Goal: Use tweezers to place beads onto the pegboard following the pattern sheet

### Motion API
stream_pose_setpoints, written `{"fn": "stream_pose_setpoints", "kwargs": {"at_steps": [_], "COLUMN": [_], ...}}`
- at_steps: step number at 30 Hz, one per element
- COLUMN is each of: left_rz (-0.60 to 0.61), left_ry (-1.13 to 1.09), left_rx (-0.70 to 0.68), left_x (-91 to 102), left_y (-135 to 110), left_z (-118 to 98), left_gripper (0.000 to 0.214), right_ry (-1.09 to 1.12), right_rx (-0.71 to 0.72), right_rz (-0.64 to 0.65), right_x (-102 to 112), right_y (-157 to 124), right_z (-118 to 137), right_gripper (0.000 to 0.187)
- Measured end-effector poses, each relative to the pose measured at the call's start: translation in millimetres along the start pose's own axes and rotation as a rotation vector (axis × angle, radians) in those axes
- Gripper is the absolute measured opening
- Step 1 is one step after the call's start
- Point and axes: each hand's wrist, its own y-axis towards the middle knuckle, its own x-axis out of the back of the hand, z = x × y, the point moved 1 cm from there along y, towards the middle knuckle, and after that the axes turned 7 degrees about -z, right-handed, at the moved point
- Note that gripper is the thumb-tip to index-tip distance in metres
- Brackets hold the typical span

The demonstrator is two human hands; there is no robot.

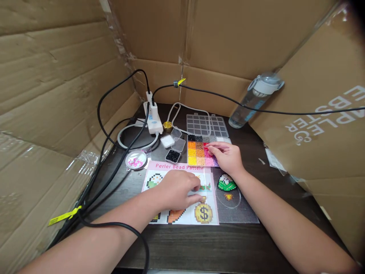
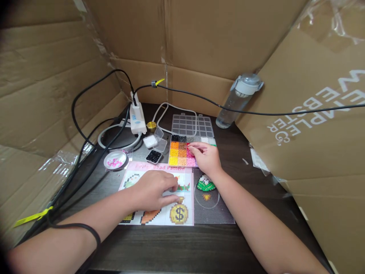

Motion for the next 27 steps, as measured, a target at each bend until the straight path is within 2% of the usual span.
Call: {"fn": "stream_pose_setpoints", "kwargs": {"at_steps": [20,27], "left_rz": [0.017,-0.025], "left_ry": [0.011,-0.012], "left_rx": [0.01,-0.012], "left_x": [-0.7,-2.4], "left_y": [0.5,-0.4], "left_z": [0.3,0.7], "left_gripper": [0.03,0.03], "right_ry": [0.045,0.048], "right_rx": [-0.054,-0.054], "right_rz": [-0.012,-0.012], "right_x": [-3.7,-4.2], "right_y": [1.0,-0.2], "right_z": [-2.1,-1.5], "right_gripper": [0.026,0.032]}}
